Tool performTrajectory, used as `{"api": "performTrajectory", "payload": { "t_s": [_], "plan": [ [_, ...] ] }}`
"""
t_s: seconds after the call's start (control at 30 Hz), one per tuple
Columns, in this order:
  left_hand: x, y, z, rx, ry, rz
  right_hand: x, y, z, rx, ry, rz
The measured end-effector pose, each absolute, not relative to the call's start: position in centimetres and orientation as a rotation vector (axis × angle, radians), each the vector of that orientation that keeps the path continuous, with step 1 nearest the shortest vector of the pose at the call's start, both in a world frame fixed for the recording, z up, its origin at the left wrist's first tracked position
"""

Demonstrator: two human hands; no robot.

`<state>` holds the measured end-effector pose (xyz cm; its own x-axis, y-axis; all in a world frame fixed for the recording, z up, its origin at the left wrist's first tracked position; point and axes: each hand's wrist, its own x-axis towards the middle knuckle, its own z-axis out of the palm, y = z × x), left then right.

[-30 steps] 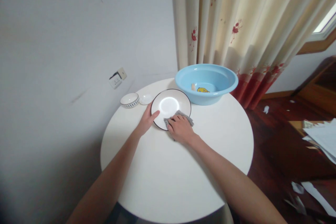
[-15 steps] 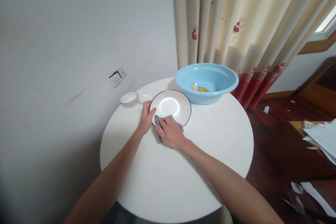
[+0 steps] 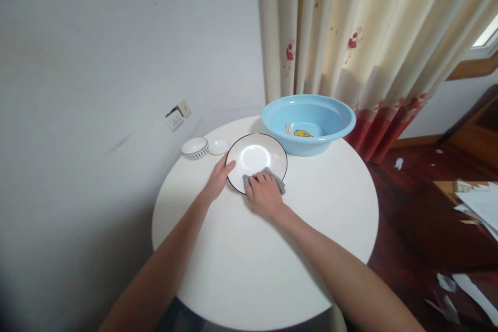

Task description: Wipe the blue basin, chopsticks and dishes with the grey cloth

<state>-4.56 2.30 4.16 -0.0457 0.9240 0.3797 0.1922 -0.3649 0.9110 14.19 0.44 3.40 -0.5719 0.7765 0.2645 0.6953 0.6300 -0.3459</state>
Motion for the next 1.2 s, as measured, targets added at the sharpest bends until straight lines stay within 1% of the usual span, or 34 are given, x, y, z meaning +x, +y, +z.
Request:
{"api": "performTrajectory", "payload": {
  "t_s": [0.27,0.4,0.5,0.6,0.73,0.87,0.97,1.2],
  "plan": [
    [-2.8,2.0,3.9,1.647,1.222,1.498,13.6,0.6,3.0,-1.146,-2.305,0.47],
    [-2.3,1.6,4.1,1.641,1.272,1.597,12.8,0.1,3.4,-1.017,-2.203,0.7],
    [-2.2,1.5,4.2,1.633,1.305,1.615,12.7,0.1,3.6,-0.932,-2.161,0.761],
    [-2.7,1.7,4.3,1.636,1.301,1.62,13.3,0.4,3.6,-0.947,-2.254,0.673],
    [-4.0,2.1,4.7,1.591,1.27,1.592,14.4,0.9,3.7,-1.126,-2.477,0.406],
    [-4.9,2.3,4.8,1.544,1.218,1.535,14.6,0.9,3.7,-1.225,-2.53,0.209],
    [-4.9,2.3,4.5,1.557,1.202,1.519,14.5,0.8,3.5,-1.217,-2.529,0.185],
    [-3.7,1.8,4.2,1.544,1.298,1.536,14.0,1.0,3.0,-1.334,-2.371,0.284]
  ]
}}
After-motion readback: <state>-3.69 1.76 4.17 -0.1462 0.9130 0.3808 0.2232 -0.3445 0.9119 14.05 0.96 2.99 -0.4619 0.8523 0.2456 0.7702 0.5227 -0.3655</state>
